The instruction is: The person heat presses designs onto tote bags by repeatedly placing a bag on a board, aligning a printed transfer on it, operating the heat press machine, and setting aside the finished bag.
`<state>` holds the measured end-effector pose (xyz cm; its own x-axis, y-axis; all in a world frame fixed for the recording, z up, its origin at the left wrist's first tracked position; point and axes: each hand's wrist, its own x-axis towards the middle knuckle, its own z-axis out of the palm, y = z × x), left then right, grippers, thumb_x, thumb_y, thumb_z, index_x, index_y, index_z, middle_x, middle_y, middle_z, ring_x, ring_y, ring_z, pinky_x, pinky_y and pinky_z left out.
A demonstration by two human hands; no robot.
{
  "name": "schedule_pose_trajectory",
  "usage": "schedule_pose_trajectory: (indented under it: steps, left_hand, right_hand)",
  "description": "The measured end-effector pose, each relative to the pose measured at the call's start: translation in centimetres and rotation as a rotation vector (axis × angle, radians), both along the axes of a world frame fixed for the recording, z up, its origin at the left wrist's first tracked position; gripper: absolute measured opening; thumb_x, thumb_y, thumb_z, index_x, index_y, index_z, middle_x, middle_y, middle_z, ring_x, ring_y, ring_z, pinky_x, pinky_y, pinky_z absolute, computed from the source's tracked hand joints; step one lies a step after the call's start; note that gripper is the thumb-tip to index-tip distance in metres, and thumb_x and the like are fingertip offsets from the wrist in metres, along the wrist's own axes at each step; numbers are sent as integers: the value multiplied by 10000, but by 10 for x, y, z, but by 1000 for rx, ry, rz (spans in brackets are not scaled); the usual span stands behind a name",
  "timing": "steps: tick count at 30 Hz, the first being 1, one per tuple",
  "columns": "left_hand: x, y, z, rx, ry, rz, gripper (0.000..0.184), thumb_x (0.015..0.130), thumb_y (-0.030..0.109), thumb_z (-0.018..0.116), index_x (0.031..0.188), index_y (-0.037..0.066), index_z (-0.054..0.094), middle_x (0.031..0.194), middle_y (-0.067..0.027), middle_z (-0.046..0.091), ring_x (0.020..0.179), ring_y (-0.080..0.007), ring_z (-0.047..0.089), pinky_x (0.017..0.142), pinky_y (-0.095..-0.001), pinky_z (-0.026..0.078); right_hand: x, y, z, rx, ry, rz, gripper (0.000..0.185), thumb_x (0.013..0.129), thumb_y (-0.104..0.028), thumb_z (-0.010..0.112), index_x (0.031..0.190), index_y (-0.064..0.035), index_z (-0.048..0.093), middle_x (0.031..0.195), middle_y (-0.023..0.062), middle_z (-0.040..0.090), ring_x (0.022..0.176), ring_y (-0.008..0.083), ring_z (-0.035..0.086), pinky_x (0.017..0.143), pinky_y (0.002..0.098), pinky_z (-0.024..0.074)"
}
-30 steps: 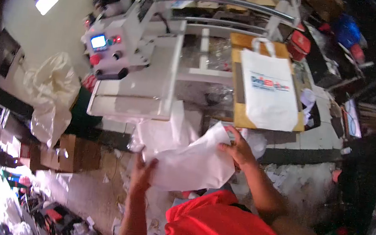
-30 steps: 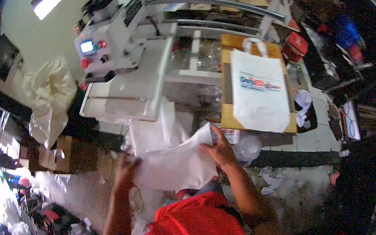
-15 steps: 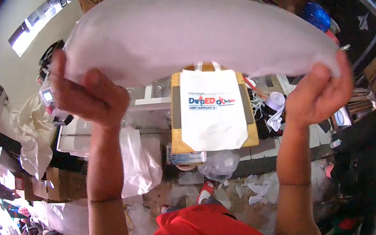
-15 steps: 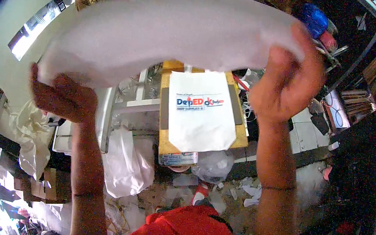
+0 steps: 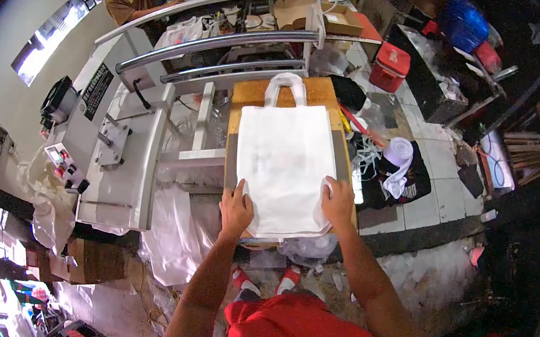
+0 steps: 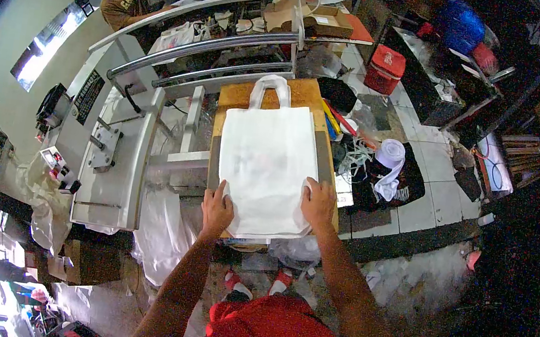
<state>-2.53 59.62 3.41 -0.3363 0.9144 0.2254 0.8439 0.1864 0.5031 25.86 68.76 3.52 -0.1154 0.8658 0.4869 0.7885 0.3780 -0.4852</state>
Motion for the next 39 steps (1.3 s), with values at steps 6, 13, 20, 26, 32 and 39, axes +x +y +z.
schedule_pose_trajectory:
  steps: [6, 13, 20, 26, 32, 39]
  left_hand:
    - [-3, -4, 1, 133, -114, -6, 467, 845, 132, 629, 1309, 74, 616, 1044, -192, 509, 947, -376, 553, 851, -488, 454]
    - [-8, -3, 0, 224, -114, -95, 454, 839, 101, 629, 1286, 24, 612, 1143, -222, 530, 1055, -388, 553, 898, -458, 478]
    - [-53, -53, -7, 284, -262, 29, 346, 890, 45, 538, 1227, -28, 569, 1072, -220, 569, 1018, -357, 565, 876, -426, 486]
    - [-76, -190, -51, 79, -433, 265, 203, 877, 41, 546, 1072, -11, 566, 975, -200, 585, 840, -362, 595, 737, -436, 488]
    - [-89, -329, -174, -138, -141, -193, 199, 846, 70, 610, 1033, 12, 573, 943, -216, 596, 846, -418, 594, 754, -474, 501]
    - [-117, -370, -153, -575, -624, 22, 235, 846, 110, 660, 1068, 53, 609, 978, -166, 644, 899, -364, 651, 782, -447, 541]
  right_hand:
    - [3, -5, -9, -6, 36, -11, 321, 854, -142, 680, 1170, -101, 638, 1019, 176, 528, 996, 388, 531, 840, 514, 415]
    - [5, -5, -9, -44, 91, -36, 311, 852, -140, 674, 1156, -87, 635, 1020, 167, 527, 966, 382, 535, 837, 495, 430]
    - [64, -30, -23, -58, 509, -444, 294, 976, -232, 558, 1131, 18, 565, 1062, 174, 589, 984, 308, 579, 888, 434, 460]
    - [69, -162, -148, -578, 427, -385, 277, 956, -185, 574, 1162, -1, 602, 1058, 170, 638, 997, 263, 592, 888, 371, 464]
    - [-109, -170, -389, -417, -438, 297, 620, 815, -335, 733, 1352, -101, 529, 1421, 249, 487, 1329, 425, 431, 1102, 554, 321]
    - [-258, -64, -336, -640, -739, 401, 902, 663, -303, 885, 1411, -52, 449, 1393, 190, 473, 1319, 398, 412, 1045, 534, 386]
